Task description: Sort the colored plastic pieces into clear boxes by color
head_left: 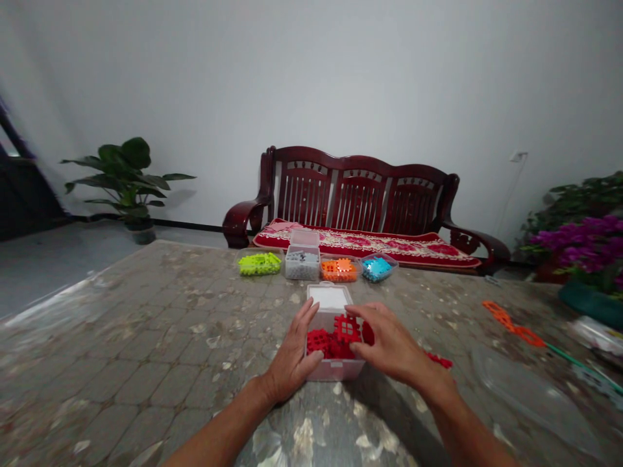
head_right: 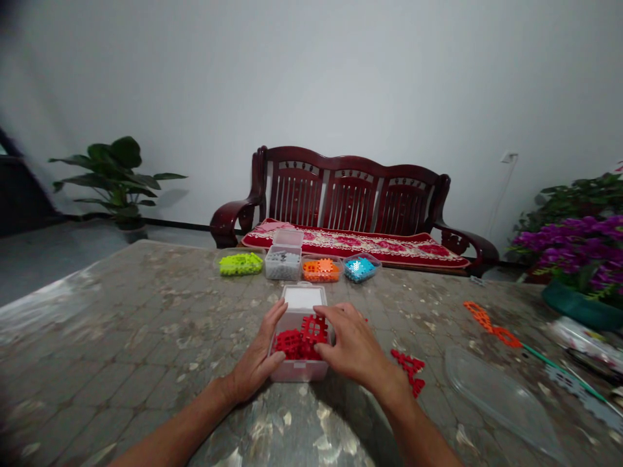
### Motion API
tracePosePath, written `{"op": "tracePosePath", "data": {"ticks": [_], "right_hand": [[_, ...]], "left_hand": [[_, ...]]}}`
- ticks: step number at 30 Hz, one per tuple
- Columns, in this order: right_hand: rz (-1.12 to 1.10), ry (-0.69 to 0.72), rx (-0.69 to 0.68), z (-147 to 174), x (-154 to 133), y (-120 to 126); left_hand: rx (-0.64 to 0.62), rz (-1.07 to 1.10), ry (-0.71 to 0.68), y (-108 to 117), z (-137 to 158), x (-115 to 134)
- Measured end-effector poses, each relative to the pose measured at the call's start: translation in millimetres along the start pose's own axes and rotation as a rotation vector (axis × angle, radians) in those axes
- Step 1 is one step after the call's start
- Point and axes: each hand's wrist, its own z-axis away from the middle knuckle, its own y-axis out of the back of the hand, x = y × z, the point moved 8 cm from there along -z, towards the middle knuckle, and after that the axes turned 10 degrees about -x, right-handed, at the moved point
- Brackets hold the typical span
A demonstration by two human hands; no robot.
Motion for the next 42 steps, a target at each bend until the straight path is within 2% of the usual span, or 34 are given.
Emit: {"op": "tracePosePath", "data": {"ticks": [3,7,12,16,18,22,27,31,38,42], "right_hand": [[0.028,0.046,-0.066,-6,-6,-10],[0.060,0.090,-0.069,-10,-5,-12],[0.048,0.144,0.034,-6,0,-8],[0.013,0.096,0.145,2,13,-2],[0.001,0.083,0.158,5,16,0],[0.052,0.111,0.089,9,3,0],[0.250,0.074,-0.119,3,-20,-12],[0.342,0.039,-0.243,-3,-25,-22],[0.320,0.083,-0.142,2,-21,-15],[0.373,0.115,-0.199,-2,-24,-25]], "left_hand": [[0.006,0.012,-0.006,0,0,-1],[-0.001,0.003,0.002,-1,0,-2],[-0.008,-0.008,-0.002,-1,0,-1],[-0.004,-0.008,0.001,-1,1,-2],[-0.004,-0.007,0.003,-1,1,-2],[0.001,-0.010,-0.006,0,1,0],[-0.007,-0.012,-0.002,0,1,0],[-0.012,-0.013,-0.005,0,0,0],[-0.019,-0.008,0.009,0,-1,2],[-0.016,-0.004,0.008,0,-1,2]]}}
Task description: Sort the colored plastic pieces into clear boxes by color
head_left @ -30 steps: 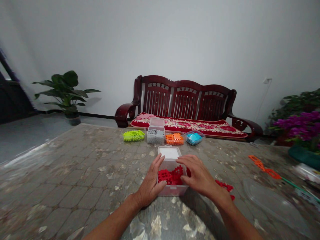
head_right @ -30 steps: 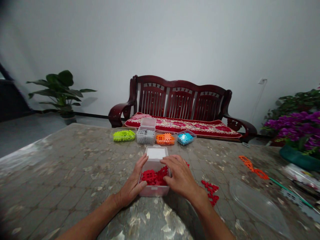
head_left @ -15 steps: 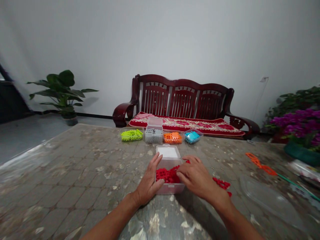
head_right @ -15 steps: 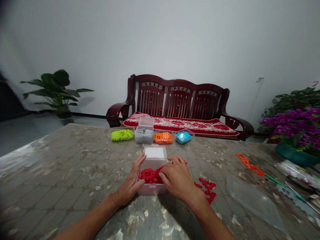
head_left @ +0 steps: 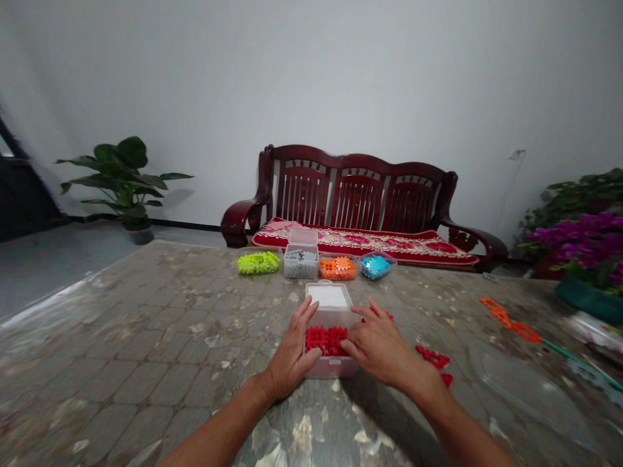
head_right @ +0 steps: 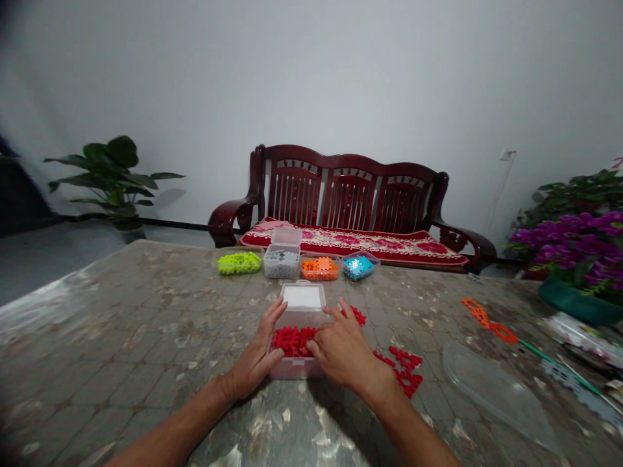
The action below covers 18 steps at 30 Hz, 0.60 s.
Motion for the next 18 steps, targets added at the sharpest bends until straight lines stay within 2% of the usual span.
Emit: {"op": "tracePosePath", "data": {"ticks": [5,9,11,14,18], "right_hand": [[-0.012,0.025,-0.002,-4,-4,3],[-0.131,-0.048,0.127,10,14,14],[-0.208,-0.097,0.195,23,33,17],[-0.301,-0.217,0.279,48,75,15],[-0.348,-0.530,0.321,89,146,-2]], "left_hand": [[0.001,0.004,0.006,0,1,-1],[0.000,0.003,0.001,0,1,0],[0.001,0.001,0.000,0,1,0],[-0.011,0.006,0.012,0,0,0],[-0.018,0.026,0.023,0,-1,0]]}}
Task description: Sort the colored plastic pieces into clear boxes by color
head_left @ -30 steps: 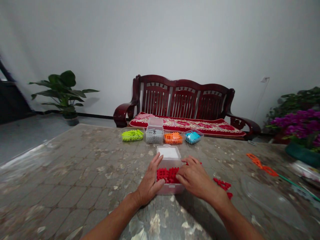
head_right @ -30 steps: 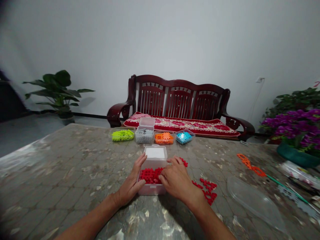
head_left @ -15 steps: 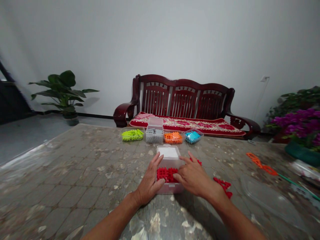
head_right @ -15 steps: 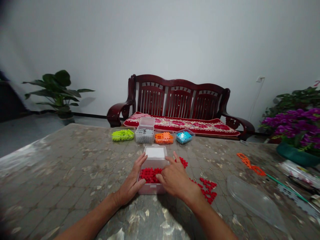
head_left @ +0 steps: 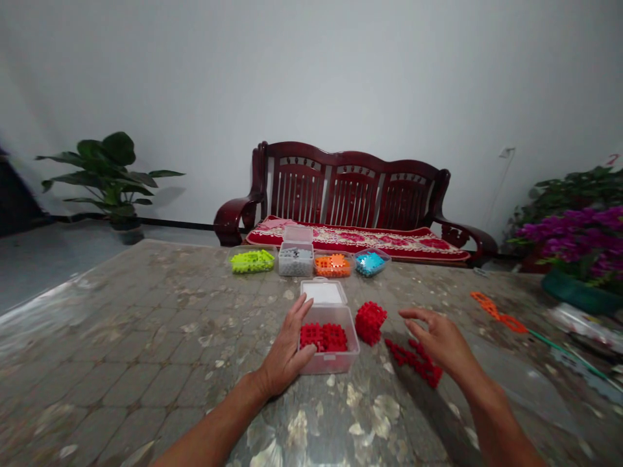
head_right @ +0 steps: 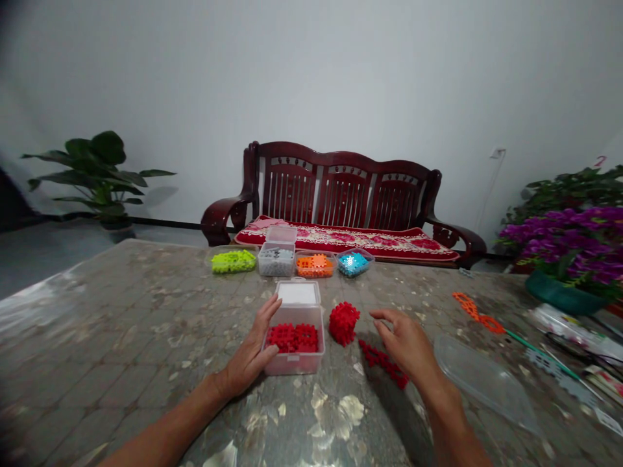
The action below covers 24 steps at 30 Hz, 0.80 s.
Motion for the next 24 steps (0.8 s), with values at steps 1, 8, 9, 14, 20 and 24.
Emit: {"op": "tracePosePath", "data": {"ticks": [1,8,9,14,20,24], "right_hand": [[0.017,-0.049,-0.002,1,17,0],[0.210,-0.175,-0.052,13,92,-19],[0.231,-0.194,-0.056,14,99,-22],[0.259,-0.270,-0.129,18,113,-30],[0.277,-0.273,-0.106,17,105,-28],[0.255,-0.250,-0.105,18,106,-28]], "left_hand": [[0.004,0.008,-0.004,0,0,1],[0.002,0.118,-0.044,-1,0,7],[0.000,0.124,-0.046,-1,0,8],[-0.007,0.113,-0.035,-1,1,8],[-0.006,0.086,-0.025,-1,1,5],[-0.014,0.070,-0.033,-1,1,4]]}}
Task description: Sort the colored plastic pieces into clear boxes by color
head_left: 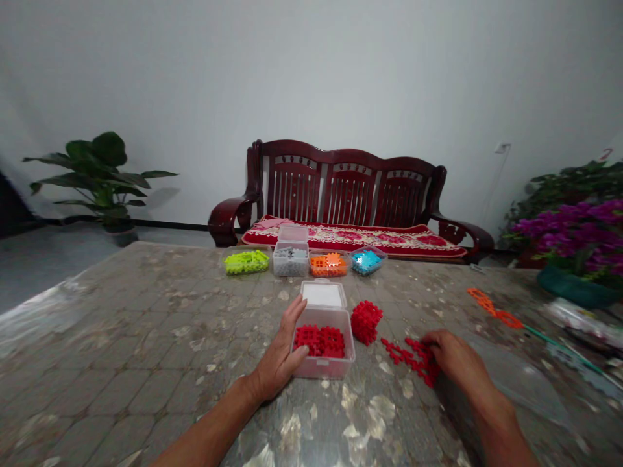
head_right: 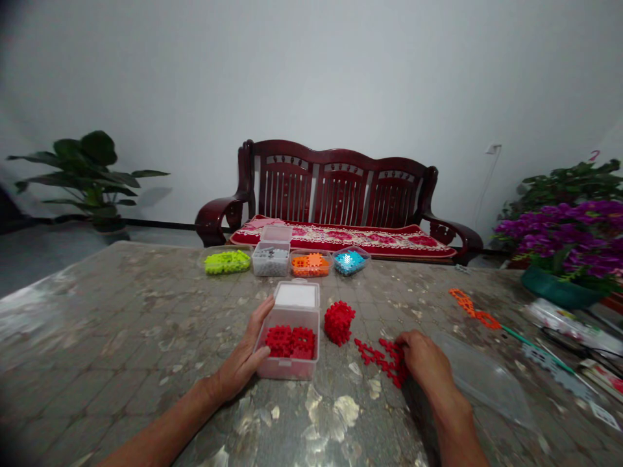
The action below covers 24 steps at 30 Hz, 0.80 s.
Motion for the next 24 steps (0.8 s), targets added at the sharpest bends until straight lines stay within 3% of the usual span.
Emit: {"op": "tracePosePath", "data": {"ticks": [7,12,18,21,24], "right_hand": [[0.003,0.099,-0.014,5,0,-5],[0.025,0.099,0.050,6,-11,-1],[0.045,0.039,0.024,6,-9,-3],[-0.053,0.015,0.073,10,-12,12],[-0.227,0.074,0.149,21,-43,39]], "left_hand": [[0.005,-0.004,0.003,0,0,-3],[0.005,-0.019,0.002,0,0,-4],[0.007,0.000,-0.008,0,0,-2],[0.007,0.004,-0.008,0,-1,-1],[0.008,0.007,-0.016,0,-1,1]]}}
